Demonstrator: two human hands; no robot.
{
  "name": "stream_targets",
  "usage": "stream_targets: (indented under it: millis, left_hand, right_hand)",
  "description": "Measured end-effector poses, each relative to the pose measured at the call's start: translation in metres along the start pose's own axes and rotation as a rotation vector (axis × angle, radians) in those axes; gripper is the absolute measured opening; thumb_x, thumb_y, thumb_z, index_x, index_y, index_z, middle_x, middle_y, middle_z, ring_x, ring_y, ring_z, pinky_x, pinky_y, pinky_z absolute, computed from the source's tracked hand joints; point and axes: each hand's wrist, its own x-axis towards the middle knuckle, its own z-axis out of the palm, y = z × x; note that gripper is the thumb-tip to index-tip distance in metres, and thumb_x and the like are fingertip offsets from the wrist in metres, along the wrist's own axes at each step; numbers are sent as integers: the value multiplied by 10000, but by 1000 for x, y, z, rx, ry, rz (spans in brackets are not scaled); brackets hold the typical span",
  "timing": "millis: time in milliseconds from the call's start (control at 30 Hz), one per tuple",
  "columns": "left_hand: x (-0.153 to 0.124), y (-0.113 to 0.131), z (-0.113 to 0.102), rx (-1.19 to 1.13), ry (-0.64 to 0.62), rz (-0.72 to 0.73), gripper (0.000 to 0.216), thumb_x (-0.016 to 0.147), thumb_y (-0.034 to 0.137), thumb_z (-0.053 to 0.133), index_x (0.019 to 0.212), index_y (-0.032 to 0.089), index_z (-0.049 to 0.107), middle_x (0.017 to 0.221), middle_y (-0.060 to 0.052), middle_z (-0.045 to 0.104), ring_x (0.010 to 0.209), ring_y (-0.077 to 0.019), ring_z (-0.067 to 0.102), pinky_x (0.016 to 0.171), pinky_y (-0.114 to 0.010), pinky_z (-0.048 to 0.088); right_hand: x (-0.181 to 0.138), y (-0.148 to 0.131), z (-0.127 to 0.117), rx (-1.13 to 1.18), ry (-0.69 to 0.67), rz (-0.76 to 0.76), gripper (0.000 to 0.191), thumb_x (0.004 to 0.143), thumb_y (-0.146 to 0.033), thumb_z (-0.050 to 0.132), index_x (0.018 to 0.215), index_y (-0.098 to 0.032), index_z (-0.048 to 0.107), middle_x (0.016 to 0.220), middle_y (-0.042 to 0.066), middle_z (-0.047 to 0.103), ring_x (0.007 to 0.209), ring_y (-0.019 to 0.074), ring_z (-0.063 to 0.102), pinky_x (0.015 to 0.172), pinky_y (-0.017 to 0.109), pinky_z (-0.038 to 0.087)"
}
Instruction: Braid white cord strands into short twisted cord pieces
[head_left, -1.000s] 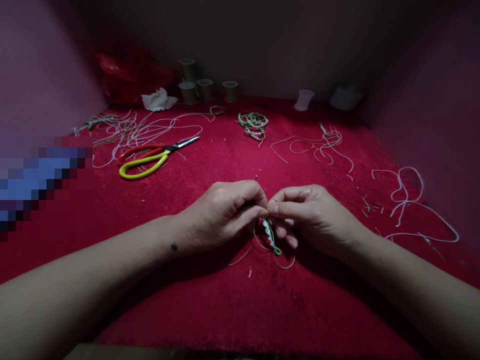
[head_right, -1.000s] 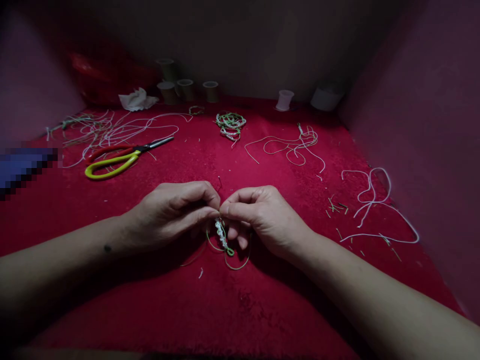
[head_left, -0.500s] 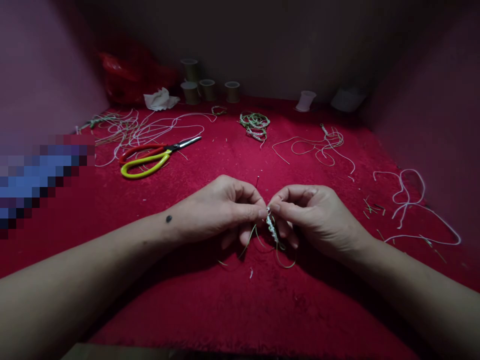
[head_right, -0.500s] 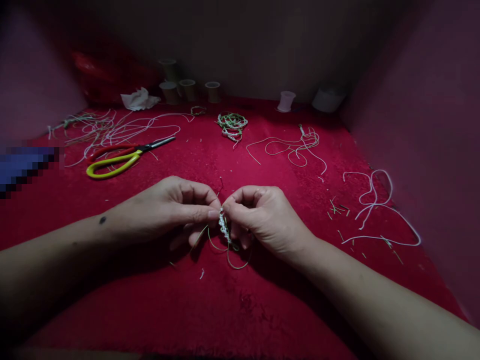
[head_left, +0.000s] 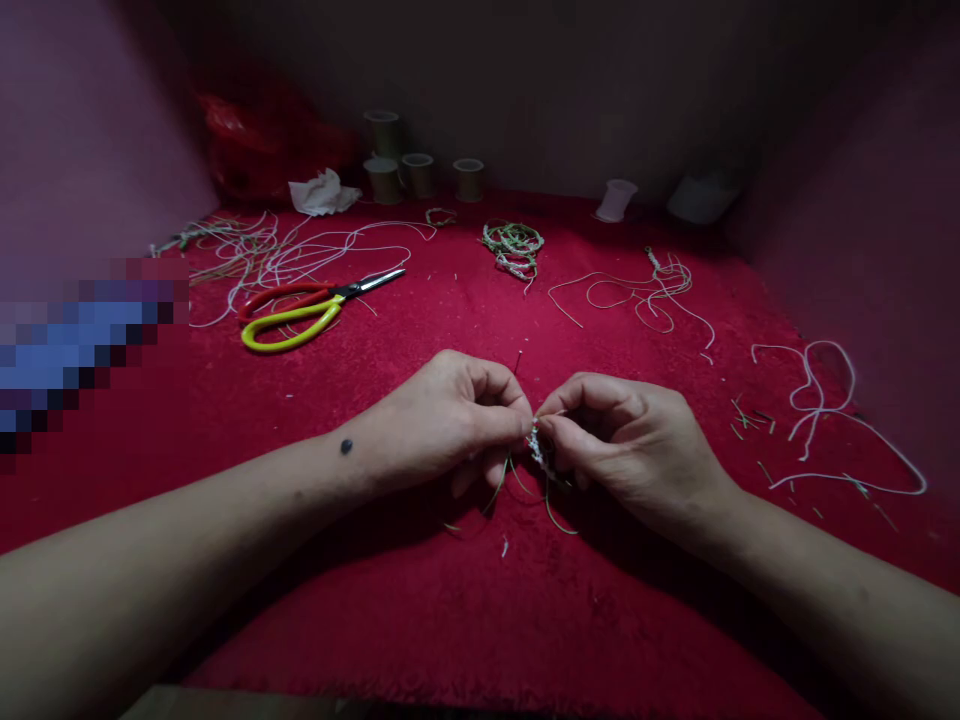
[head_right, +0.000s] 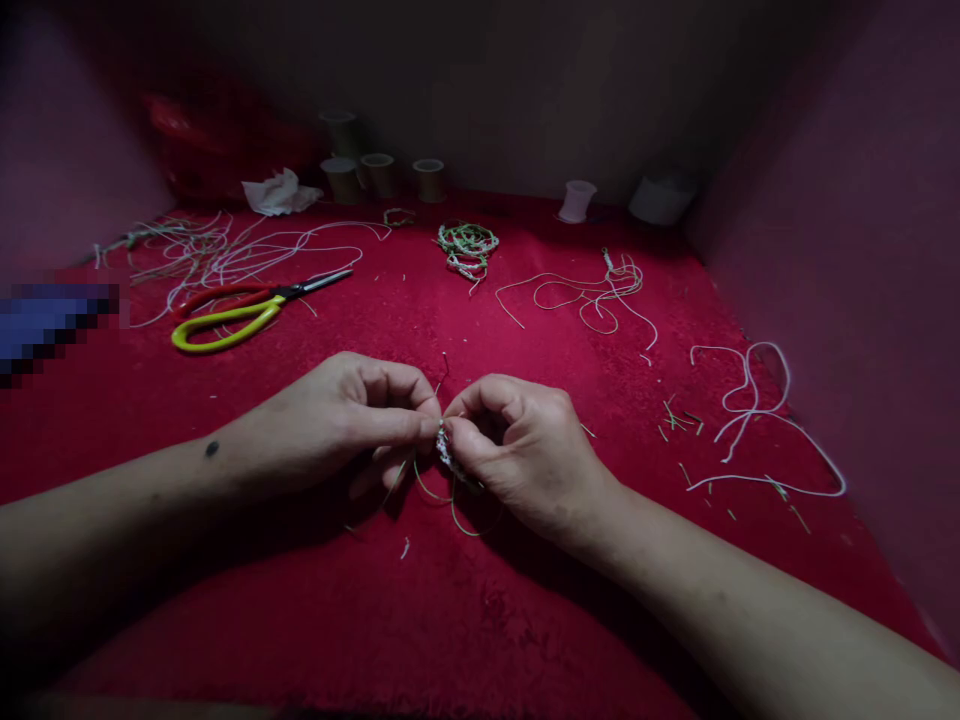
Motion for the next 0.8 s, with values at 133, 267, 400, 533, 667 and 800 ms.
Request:
stream_targets:
  millis: [133, 267, 400, 533, 667, 800]
  left_hand:
    - [0, 1, 2, -21, 10, -3, 70, 748, 193, 543, 689, 156, 551, 434, 36, 564, 297, -68, 454, 296, -148, 307]
    - [-1, 1, 2, -24, 15, 2, 77, 753, 187, 540, 685, 152, 548, 433, 33, 563, 301, -67, 465, 297, -142, 308]
    - [0, -1, 1, -89, -34, -9, 60, 763, 181, 536, 710, 153, 541, 461, 29, 578, 308, -71, 476, 305, -149, 343]
    - [2, -5, 0, -181, -88, 7, 89, 804, 206, 509, 736, 152, 531, 506, 16, 601, 334, -74, 500, 323, -155, 372]
    - [3, -8, 1, -225, -98, 19, 121, 819, 226, 502, 727, 150, 521, 504, 13, 595, 330, -71, 493, 315, -148, 356]
    - [0, -6, 3, -193, -64, -4, 93, 792, 226, 534, 734, 156, 518, 489, 28, 574, 320, -71, 474, 309, -154, 362]
  right_hand:
    - [-2, 2, 1, -256, 84, -161, 52, 772, -200, 579, 746, -183, 621, 683, 28, 641, 536, 96, 543, 455, 203, 401]
    - [-2, -1, 2, -361, 104, -241, 55, 770, -176, 568, 727, -173, 602, 699, 29, 642, 574, 100, 554, 499, 214, 414]
    - [-1, -1, 1, -350, 85, -226, 52, 774, -173, 559, 734, -174, 593, 697, 31, 637, 587, 106, 560, 517, 222, 421]
    - [-1, 1, 0, -270, 70, -182, 58, 792, -202, 549, 759, -185, 594, 707, 35, 640, 628, 121, 572, 543, 231, 436]
    - [-2, 1, 0, -264, 68, -179, 57, 795, -206, 550, 765, -186, 595, 730, 42, 647, 618, 118, 574, 515, 219, 431]
    - [-2, 1, 0, -269, 86, -213, 49, 779, -178, 559, 767, -173, 607, 691, 30, 637, 546, 98, 555, 465, 200, 413]
